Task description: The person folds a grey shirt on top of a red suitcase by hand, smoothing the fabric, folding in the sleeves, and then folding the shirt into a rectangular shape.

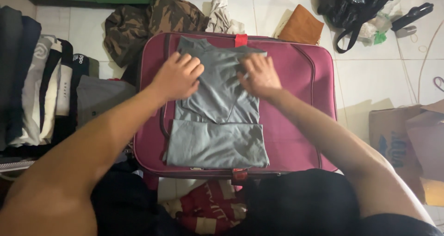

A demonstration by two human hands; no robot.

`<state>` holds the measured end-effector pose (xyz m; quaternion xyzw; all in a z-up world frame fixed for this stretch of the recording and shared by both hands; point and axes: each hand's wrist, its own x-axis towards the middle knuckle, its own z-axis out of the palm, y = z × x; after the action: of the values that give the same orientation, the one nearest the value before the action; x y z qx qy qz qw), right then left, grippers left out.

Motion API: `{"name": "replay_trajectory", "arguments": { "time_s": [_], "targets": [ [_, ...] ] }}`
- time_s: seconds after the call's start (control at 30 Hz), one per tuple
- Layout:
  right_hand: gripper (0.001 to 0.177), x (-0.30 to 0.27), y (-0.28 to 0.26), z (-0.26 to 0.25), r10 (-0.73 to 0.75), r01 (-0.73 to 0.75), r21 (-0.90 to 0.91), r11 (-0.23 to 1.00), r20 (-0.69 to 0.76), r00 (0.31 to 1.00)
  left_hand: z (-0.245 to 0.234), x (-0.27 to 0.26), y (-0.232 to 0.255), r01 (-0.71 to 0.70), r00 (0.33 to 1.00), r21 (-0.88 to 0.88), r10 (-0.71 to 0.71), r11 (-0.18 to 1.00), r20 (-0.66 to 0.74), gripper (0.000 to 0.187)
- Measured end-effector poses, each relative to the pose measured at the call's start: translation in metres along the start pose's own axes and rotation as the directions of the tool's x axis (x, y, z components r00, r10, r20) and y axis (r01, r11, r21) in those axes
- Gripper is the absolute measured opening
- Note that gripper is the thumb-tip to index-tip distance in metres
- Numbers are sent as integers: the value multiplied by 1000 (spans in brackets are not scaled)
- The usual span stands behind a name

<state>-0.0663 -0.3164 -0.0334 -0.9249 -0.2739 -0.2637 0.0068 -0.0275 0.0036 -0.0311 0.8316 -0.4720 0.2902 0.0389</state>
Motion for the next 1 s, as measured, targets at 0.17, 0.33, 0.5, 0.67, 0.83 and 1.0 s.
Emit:
{"name": "replay_trajectory", "arguments": {
  "time_s": [0.17, 0.33, 0.5, 0.67, 0.83, 1.0],
  "targets": [
    [71, -8, -40, -17, 199, -288, 82, 954, 543, 816, 18, -22, 10, -47, 998, -82, 51, 995, 45, 79],
    [73, -3, -28, -10, 137, -245, 117, 962, 569, 811, 2, -25, 23, 166, 916, -83, -122, 983, 383, 90],
    [75, 1, -15, -4, 105, -182, 77, 980, 578, 809, -12, -13, 21, 214, 739, 35, -185, 976, 648, 98],
    [79, 4, 0, 2, 18, -94, 93, 991, 607, 795, 3, -15, 20, 257, 815, -45, -191, 965, 547, 99],
    [70, -2, 19, -6, 20, -57, 69, 996, 444, 896, 25, -15, -10, 226, 966, -73, -214, 971, 141, 75],
    [59, 7, 30, -20, 160, -182, 23, 983, 379, 911, -5, 6, -30, 401, 838, 26, -378, 916, 393, 72]
  ]
}}
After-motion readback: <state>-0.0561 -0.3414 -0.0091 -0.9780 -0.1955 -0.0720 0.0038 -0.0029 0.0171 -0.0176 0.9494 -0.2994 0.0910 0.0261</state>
